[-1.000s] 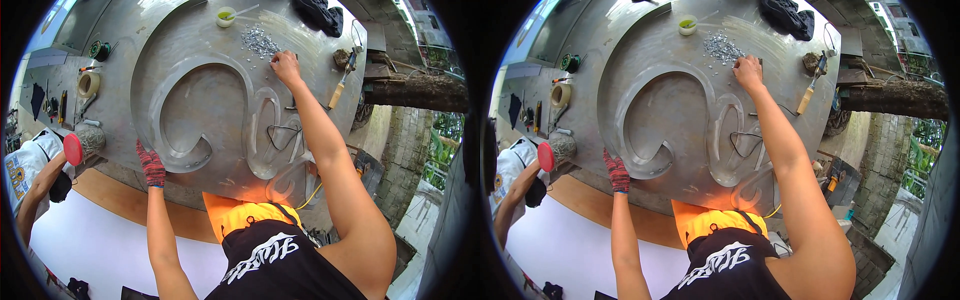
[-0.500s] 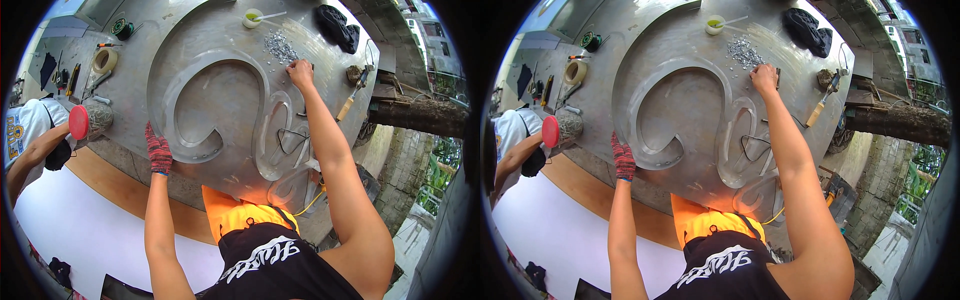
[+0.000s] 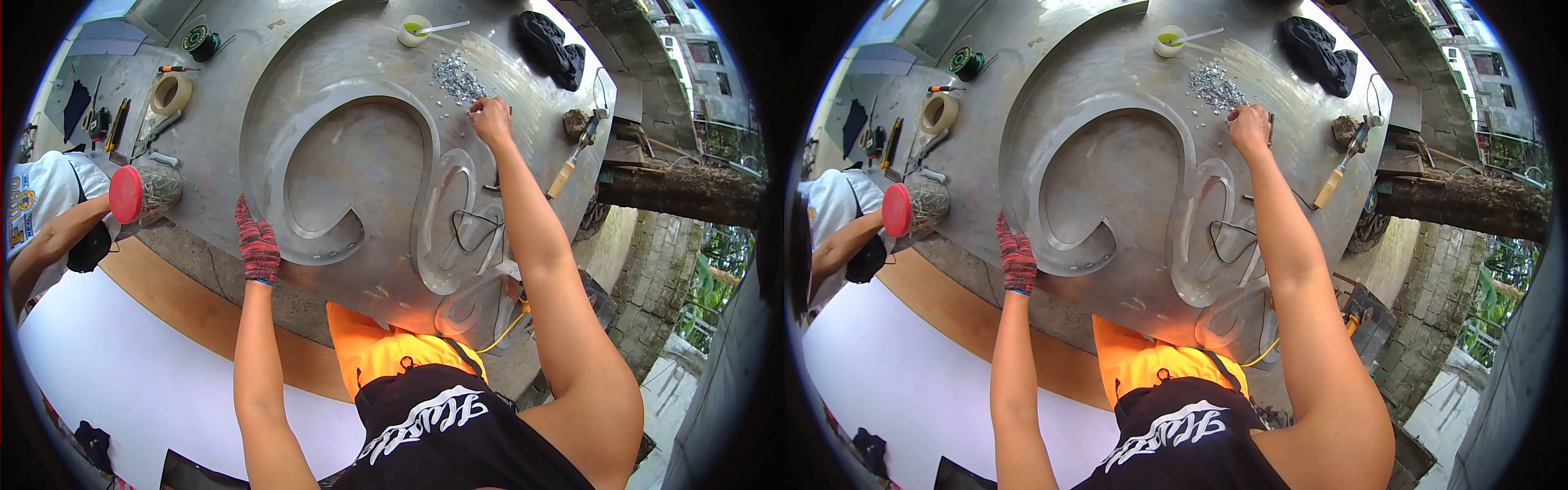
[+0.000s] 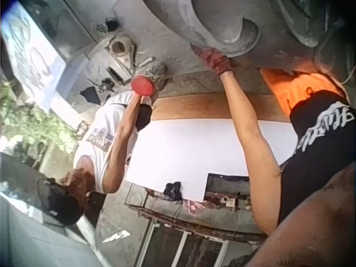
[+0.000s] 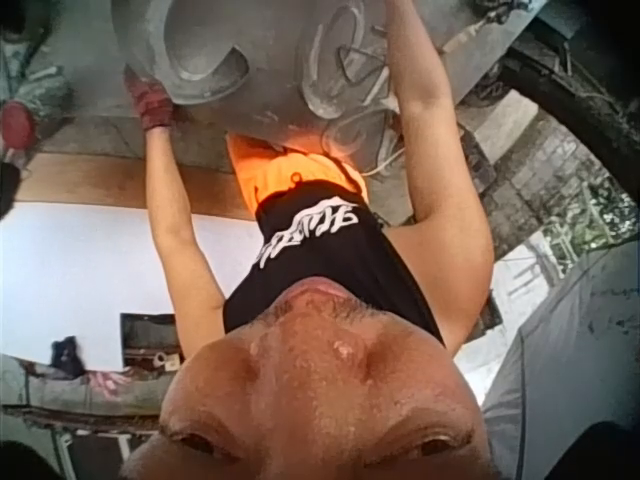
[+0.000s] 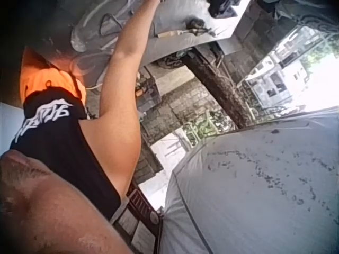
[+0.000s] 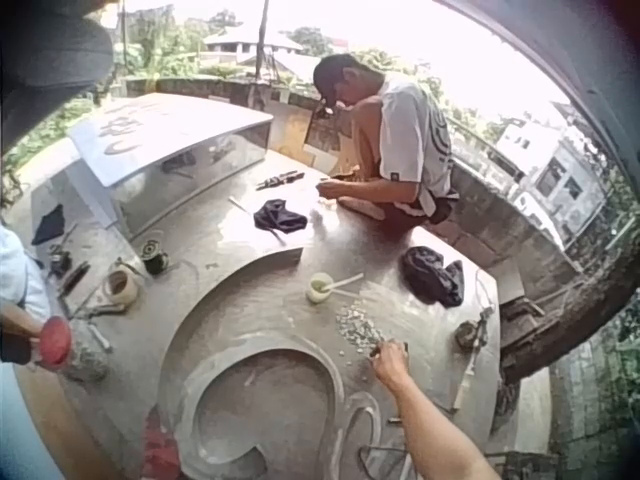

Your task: Soldering metal components to fabricate a large sign letter.

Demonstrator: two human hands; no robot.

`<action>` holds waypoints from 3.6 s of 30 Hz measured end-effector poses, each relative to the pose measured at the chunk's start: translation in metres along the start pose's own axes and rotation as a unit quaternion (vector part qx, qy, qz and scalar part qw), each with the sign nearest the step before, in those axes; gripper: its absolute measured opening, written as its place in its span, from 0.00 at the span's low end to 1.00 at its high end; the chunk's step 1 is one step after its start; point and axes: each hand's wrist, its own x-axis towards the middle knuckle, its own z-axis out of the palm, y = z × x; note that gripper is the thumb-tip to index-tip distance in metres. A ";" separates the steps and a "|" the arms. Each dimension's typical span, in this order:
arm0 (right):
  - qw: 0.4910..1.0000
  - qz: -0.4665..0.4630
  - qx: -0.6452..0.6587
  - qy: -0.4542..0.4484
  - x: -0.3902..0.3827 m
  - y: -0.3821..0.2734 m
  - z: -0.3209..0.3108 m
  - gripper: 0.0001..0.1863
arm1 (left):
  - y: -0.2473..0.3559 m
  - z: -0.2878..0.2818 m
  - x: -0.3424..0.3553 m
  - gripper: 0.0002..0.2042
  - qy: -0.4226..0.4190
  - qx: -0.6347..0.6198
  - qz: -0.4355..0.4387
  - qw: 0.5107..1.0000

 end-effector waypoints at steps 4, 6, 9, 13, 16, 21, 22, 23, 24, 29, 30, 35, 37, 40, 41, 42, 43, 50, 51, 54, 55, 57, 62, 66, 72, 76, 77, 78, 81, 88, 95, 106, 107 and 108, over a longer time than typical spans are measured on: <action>0.998 0.050 0.016 -0.034 0.007 0.007 -0.004 0.08 | 0.002 0.001 0.001 0.35 0.003 0.008 0.004 1.000; 0.999 0.037 0.008 -0.034 0.004 0.005 -0.004 0.08 | 0.001 0.001 0.002 0.34 0.006 0.013 0.000 1.000; 1.000 0.011 0.000 -0.017 -0.001 0.004 -0.003 0.09 | 0.003 0.001 0.001 0.34 -0.001 -0.007 -0.006 1.000; 1.000 0.002 0.002 -0.003 -0.001 0.001 0.006 0.11 | 0.000 -0.002 -0.002 0.35 -0.002 -0.018 -0.016 1.000; 0.998 0.037 0.014 -0.055 0.008 -0.002 0.012 0.10 | -0.011 -0.004 -0.002 0.35 0.026 0.011 0.025 0.999; 0.999 0.002 -0.008 -0.034 0.011 0.017 0.005 0.13 | 0.002 0.002 0.001 0.35 0.022 0.013 0.016 1.000; 0.999 -0.012 -0.034 -0.006 0.009 0.029 0.004 0.14 | 0.006 0.007 0.003 0.35 0.029 0.015 0.004 0.999; 0.998 -0.026 -0.058 0.023 0.005 0.034 0.006 0.14 | 0.007 0.009 0.005 0.35 0.030 0.016 0.021 0.999; 0.998 -0.039 -0.056 0.016 -0.002 0.025 0.007 0.14 | 0.006 0.007 0.005 0.35 0.031 0.021 0.038 0.999; 0.978 -0.122 0.169 -0.010 -0.086 -0.080 -0.033 0.09 | 0.001 -0.007 -0.001 0.35 0.011 0.038 -0.028 0.999; 0.963 -0.171 0.208 -0.020 -0.114 -0.107 -0.038 0.08 | -0.002 -0.004 0.000 0.35 0.027 0.048 -0.001 0.998; 0.862 -0.444 0.217 -0.112 -0.224 -0.209 -0.036 0.07 | 0.010 -0.005 0.001 0.35 -0.003 0.036 -0.032 0.999; 0.834 -0.502 0.200 -0.114 -0.242 -0.234 -0.019 0.07 | 0.007 -0.002 0.003 0.35 -0.005 0.040 -0.050 0.998; 0.788 -0.582 0.165 -0.112 -0.253 -0.254 0.009 0.07 | 0.006 0.000 0.000 0.33 0.006 0.049 -0.048 0.998; 0.774 -0.607 0.149 -0.107 -0.253 -0.258 0.018 0.06 | 0.009 0.000 0.001 0.33 0.007 0.046 -0.054 0.997; 0.765 -0.623 0.117 -0.117 -0.252 -0.260 0.026 0.04 | 0.011 0.000 0.001 0.32 0.006 0.046 -0.057 0.997; 0.759 -0.628 0.116 -0.124 -0.252 -0.263 0.030 0.04 | 0.012 -0.001 0.000 0.32 0.005 0.046 -0.061 0.997; 0.746 -0.653 0.045 -0.123 -0.255 -0.271 0.048 0.02 | 0.014 0.000 -0.004 0.31 0.004 0.040 -0.089 0.995; 0.745 -0.654 0.045 -0.124 -0.256 -0.272 0.049 0.02 | 0.014 0.000 -0.004 0.31 0.000 0.039 -0.090 0.995; 0.753 -0.645 0.051 -0.119 -0.255 -0.271 0.049 0.03 | 0.013 -0.001 -0.001 0.32 -0.009 0.039 -0.089 0.995; 0.759 -0.637 0.063 -0.119 -0.253 -0.271 0.047 0.03 | 0.014 0.000 0.000 0.32 -0.012 0.035 -0.084 0.996; 0.771 -0.623 0.070 -0.111 -0.248 -0.271 0.034 0.03 | 0.017 0.001 0.002 0.31 0.001 0.030 -0.068 0.997; 0.865 -0.463 0.191 0.020 -0.206 -0.249 -0.035 0.05 | 0.007 0.005 0.004 0.35 0.009 0.000 -0.016 1.000; 0.923 -0.121 0.360 0.057 -0.112 -0.184 -0.045 0.09 | -0.015 0.001 -0.005 0.39 0.048 0.005 0.031 0.998; 0.907 0.041 0.415 0.057 0.028 -0.087 -0.041 0.23 | 0.009 -0.001 0.001 0.39 0.014 0.002 0.034 0.999; 0.882 0.078 0.463 -0.028 0.092 -0.080 -0.024 0.25 | 0.009 0.002 0.001 0.38 -0.006 -0.042 0.008 0.999; 0.880 0.079 0.468 -0.027 0.101 -0.088 -0.021 0.25 | 0.006 -0.001 0.000 0.37 -0.011 -0.051 -0.004 0.999; 0.861 0.116 0.495 -0.034 0.111 -0.094 -0.017 0.25 | 0.008 -0.004 0.000 0.37 -0.012 -0.048 -0.002 0.999; 0.821 0.169 0.543 -0.048 0.130 -0.103 -0.008 0.23 | 0.013 -0.008 -0.002 0.35 -0.022 -0.042 -0.031 0.998; 0.896 0.055 0.438 0.041 0.160 -0.099 0.001 0.14 | 0.012 -0.003 0.001 0.35 -0.015 -0.016 -0.002 1.000; 0.953 -0.058 0.251 0.158 0.122 -0.132 -0.035 0.11 | 0.011 -0.005 0.000 0.34 -0.011 -0.020 -0.023 0.999; 0.947 -0.014 0.264 0.184 0.106 -0.107 -0.050 0.12 | 0.005 -0.006 -0.003 0.36 -0.002 -0.004 -0.002 1.000; 0.943 -0.007 0.278 0.184 0.107 -0.101 -0.052 0.11 | 0.006 -0.006 -0.002 0.37 -0.005 0.000 0.003 1.000; 0.924 -0.012 0.341 0.174 0.113 -0.087 -0.057 0.11 | 0.002 0.002 0.002 0.37 0.014 0.003 0.031 0.999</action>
